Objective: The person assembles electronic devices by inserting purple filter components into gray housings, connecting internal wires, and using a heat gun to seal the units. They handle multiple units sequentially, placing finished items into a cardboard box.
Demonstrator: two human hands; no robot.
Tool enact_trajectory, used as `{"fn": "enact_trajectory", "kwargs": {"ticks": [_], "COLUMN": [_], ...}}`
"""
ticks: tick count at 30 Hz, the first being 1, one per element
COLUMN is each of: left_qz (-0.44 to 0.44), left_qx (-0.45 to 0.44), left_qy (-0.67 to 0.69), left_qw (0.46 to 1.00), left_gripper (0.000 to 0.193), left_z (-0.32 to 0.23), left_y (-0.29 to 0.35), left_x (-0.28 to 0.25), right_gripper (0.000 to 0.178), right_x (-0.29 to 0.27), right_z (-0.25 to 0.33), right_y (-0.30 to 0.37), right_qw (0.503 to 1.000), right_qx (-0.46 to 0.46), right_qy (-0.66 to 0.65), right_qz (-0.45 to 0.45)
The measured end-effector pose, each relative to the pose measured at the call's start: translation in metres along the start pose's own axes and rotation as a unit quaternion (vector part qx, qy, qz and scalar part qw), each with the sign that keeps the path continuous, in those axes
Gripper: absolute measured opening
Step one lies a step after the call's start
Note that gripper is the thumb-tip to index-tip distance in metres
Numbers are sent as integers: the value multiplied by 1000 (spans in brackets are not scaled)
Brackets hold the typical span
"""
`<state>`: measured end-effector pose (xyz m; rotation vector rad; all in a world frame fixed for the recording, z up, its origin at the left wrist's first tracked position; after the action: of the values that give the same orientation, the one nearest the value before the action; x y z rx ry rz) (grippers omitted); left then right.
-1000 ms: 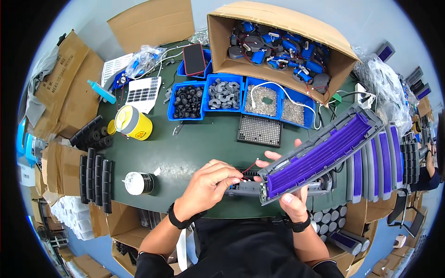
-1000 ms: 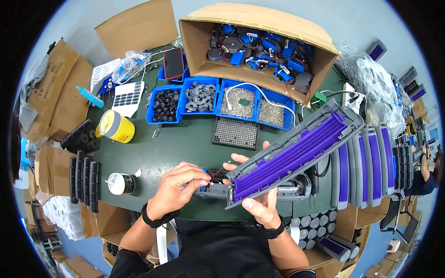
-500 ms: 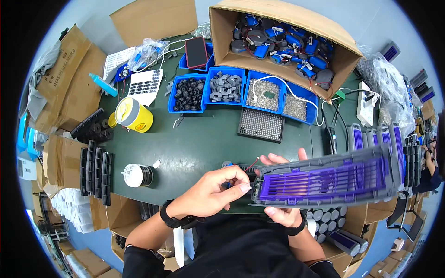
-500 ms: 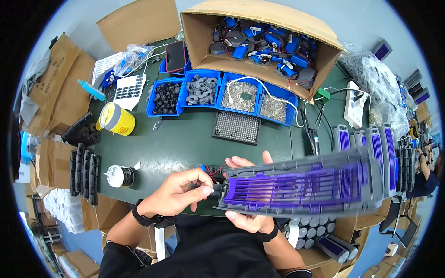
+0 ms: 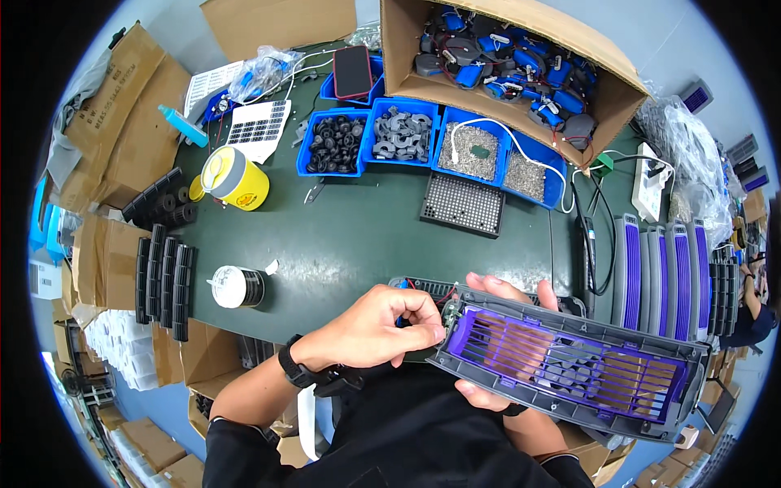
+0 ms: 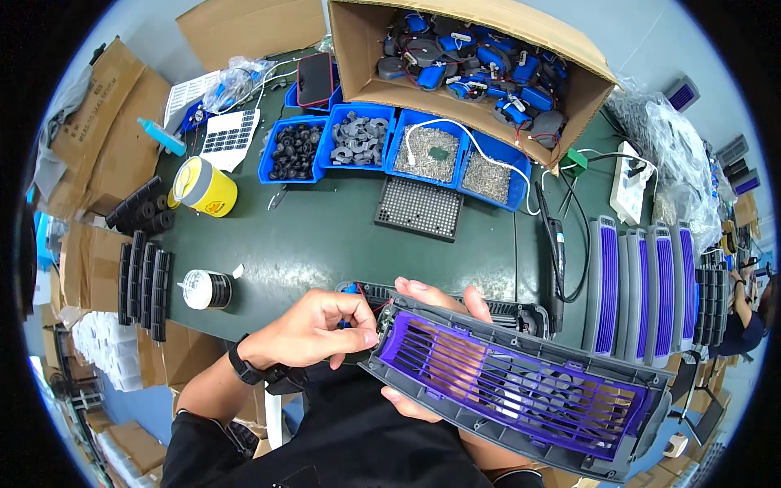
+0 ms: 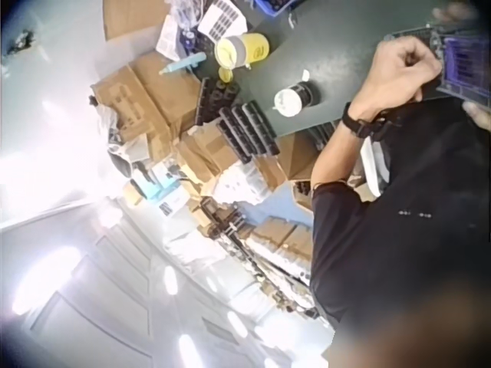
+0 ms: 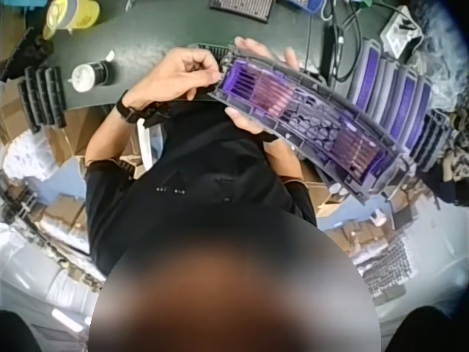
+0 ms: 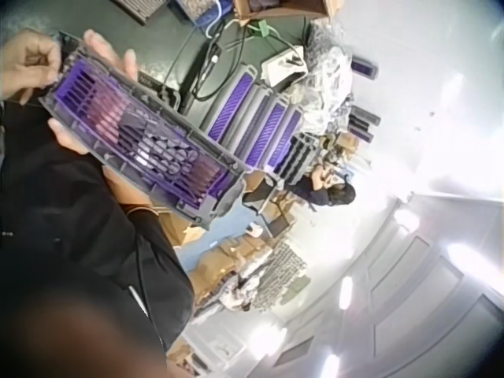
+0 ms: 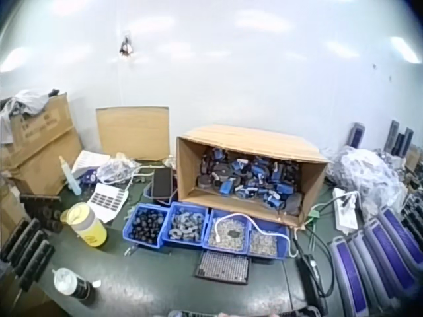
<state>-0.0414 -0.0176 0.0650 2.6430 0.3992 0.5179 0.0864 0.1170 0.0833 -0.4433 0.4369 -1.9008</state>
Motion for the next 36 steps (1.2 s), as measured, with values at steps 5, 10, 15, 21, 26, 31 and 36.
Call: {"fn": "enact_trajectory", "kwargs": {"ticks": [5, 10, 15, 21, 26, 31, 36], "left_qz": [-14, -22, -28, -15, -41, -61, -88], "left_qx": [5, -4, -29, -34, 11, 18, 42], "left_qy": [-13, -30, -41, 4, 44, 135, 147], "left_qw": [1000, 999, 998, 999, 998, 989, 984], "left_gripper": [14, 15, 15, 16, 18, 14, 12], "left_z": [-3, -6, -10, -5, -6, 3, 6], "left_y": [1, 5, 3, -2, -5, 2, 2], "left_x": [0, 1, 4, 0, -8, -6, -6], "right_gripper": [123, 120, 117, 120, 121, 121, 123], "right_x": [2, 3, 3, 2, -2, -4, -4], "right_z": [5, 8, 10, -4, -18, -17, -19], "right_y": [-3, -2, -5, -2, 0, -3, -2], "right_qw": [1000, 997, 997, 998, 998, 997, 998], "right_qx": [-3, 1, -24, -50, -58, -72, -56], "right_qy": [20, 65, 59, 20, -23, -22, -34], "right_qz": [19, 42, 48, 21, -25, -20, -27]}}
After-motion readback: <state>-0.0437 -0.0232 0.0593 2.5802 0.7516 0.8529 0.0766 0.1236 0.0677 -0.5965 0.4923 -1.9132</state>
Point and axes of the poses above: each hand's wrist, its own y-axis away from the middle knuckle, its own x-axis out of the palm, z = x × y, the point moved 6 cm from there along -y, towards the middle knuckle, and after that the axes turned 7 degrees about y, right-handed, at the moved point
